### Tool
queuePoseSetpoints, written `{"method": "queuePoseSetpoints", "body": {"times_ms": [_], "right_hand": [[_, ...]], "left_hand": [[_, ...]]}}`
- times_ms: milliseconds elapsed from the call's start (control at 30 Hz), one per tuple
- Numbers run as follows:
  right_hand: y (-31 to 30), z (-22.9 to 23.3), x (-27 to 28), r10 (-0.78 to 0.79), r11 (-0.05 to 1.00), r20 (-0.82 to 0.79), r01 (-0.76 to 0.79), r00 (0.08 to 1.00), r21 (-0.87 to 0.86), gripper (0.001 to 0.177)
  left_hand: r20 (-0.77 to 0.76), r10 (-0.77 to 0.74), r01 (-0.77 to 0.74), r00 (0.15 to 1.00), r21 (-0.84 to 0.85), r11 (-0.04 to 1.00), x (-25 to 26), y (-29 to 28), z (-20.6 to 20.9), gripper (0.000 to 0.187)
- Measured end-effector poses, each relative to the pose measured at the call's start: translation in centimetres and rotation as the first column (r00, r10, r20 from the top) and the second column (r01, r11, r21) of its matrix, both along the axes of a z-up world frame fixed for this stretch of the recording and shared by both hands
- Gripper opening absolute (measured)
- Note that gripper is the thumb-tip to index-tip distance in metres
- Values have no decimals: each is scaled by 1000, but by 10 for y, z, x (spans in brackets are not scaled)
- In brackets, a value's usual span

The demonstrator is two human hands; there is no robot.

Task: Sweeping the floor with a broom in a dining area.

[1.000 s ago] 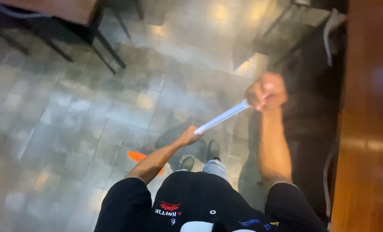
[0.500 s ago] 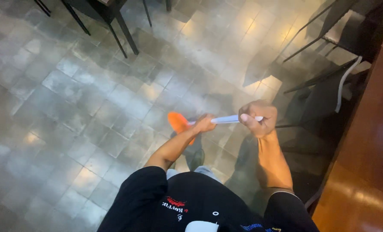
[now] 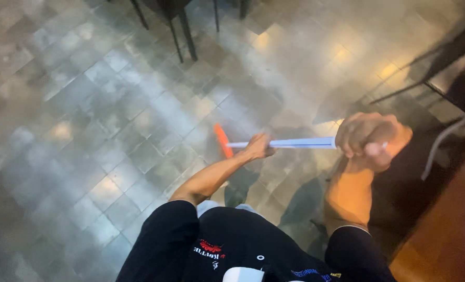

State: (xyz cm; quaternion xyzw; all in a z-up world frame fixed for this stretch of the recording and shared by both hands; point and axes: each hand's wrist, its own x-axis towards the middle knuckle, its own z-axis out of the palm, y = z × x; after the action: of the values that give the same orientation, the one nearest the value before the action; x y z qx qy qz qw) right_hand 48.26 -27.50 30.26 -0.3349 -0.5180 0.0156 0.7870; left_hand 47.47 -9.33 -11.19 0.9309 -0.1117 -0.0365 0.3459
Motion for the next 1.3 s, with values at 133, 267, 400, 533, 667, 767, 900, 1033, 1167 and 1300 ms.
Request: {"method": "queuePoseSetpoints", "body": {"times_ms": [133, 267, 400, 533, 667, 767, 900, 1033, 1167, 1300], "right_hand": [[29, -83, 55, 305, 946, -293, -325, 906, -20, 24], [94, -193, 51, 324, 918, -433, -390, 841, -71, 27], [97, -187, 26, 188, 901, -597, -379, 780, -211, 35], [55, -133, 31, 65, 905, -524, -271, 849, -327, 34], [31, -69, 26, -112, 869, -303, -54, 946, -491, 37], [29, -44, 23, -197, 797, -13, 152, 980, -584, 35], [28, -39, 34, -316, 746, 321, 443, 893, -498, 28], [13, -11, 47, -209, 940, -2, 200, 978, -277, 35], [6, 5, 93, 122, 992, 79, -119, 989, -38, 21], [49, -26, 144, 369, 922, -251, -320, 895, 217, 13]], "left_hand": [[-182, 92, -93, 979, 2, 996, -44, 86, 22, 35], [-344, 289, -244, 893, 168, 955, -86, 152, -24, 33], [-140, 395, -338, 908, 311, 888, -88, 159, -96, 37], [-34, 382, -375, 923, 132, 917, -36, 83, -100, 25], [-84, 260, -265, 962, -46, 963, 33, 13, -49, 19], [-37, 247, -250, 968, -114, 962, 66, -16, -9, 21], [-61, 88, -96, 994, -144, 985, 94, -20, 55, 25], [186, 51, -11, 981, -210, 978, 89, -5, 79, 25], [103, 3, 11, 995, -127, 992, 69, 40, 79, 23], [-81, 115, -118, 990, -28, 993, 51, 120, 63, 35]]}}
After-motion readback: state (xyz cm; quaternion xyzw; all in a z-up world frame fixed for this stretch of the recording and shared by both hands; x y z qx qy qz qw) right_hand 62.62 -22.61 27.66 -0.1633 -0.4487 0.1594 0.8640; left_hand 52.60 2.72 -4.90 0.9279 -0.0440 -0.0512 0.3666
